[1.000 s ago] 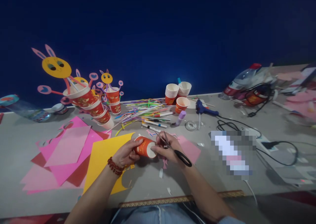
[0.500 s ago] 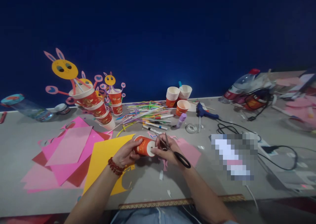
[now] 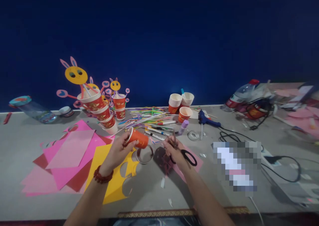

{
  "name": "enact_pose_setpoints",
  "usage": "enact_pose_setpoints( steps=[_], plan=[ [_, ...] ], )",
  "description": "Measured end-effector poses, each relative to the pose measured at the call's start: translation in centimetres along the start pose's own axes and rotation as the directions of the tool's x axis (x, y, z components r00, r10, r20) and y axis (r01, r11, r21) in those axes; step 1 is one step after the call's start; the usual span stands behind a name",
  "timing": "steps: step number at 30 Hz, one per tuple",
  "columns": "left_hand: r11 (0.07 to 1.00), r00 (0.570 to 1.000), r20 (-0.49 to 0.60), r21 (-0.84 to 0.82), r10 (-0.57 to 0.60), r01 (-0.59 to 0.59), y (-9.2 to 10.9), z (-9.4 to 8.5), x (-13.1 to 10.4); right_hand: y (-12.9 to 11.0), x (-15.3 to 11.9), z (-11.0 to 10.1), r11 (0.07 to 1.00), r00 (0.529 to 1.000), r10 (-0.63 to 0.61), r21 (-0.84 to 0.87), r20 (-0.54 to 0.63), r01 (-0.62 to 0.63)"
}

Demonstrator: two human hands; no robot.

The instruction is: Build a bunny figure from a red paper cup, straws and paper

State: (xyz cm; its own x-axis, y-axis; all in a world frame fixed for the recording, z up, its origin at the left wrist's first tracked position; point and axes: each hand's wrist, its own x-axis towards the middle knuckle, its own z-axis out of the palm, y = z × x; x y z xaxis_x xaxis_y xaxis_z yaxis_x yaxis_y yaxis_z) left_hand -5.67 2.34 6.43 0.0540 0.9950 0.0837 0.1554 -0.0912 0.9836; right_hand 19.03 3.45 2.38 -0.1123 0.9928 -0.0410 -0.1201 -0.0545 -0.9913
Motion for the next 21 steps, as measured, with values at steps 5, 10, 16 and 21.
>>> enact_pose_setpoints(
  steps=[5,10,16,21],
  plan=[
    [0.710,0.973,0.092,0.669,0.212,-0.218,-0.4,-2.0,2.0,0.3,0.0,0.4,0.994,1.000,-0.008,-0.110,0.017,0.009],
    [0.431,0.955,0.229,0.854,0.189,-0.290,-2.3,-1.7,4.0,0.3,-0.4,0.5,0.976,0.997,-0.030,-0.213,0.072,0.045],
    [0.376,0.934,0.303,0.856,0.192,-0.355,-3.5,-0.5,5.1,0.2,-0.6,0.4,0.956,0.997,-0.038,-0.287,0.073,0.058],
    [0.314,0.920,0.355,0.865,0.169,-0.391,-3.2,-0.7,5.2,-0.2,-0.6,0.2,0.929,0.989,-0.049,-0.358,0.140,0.097]
  ],
)
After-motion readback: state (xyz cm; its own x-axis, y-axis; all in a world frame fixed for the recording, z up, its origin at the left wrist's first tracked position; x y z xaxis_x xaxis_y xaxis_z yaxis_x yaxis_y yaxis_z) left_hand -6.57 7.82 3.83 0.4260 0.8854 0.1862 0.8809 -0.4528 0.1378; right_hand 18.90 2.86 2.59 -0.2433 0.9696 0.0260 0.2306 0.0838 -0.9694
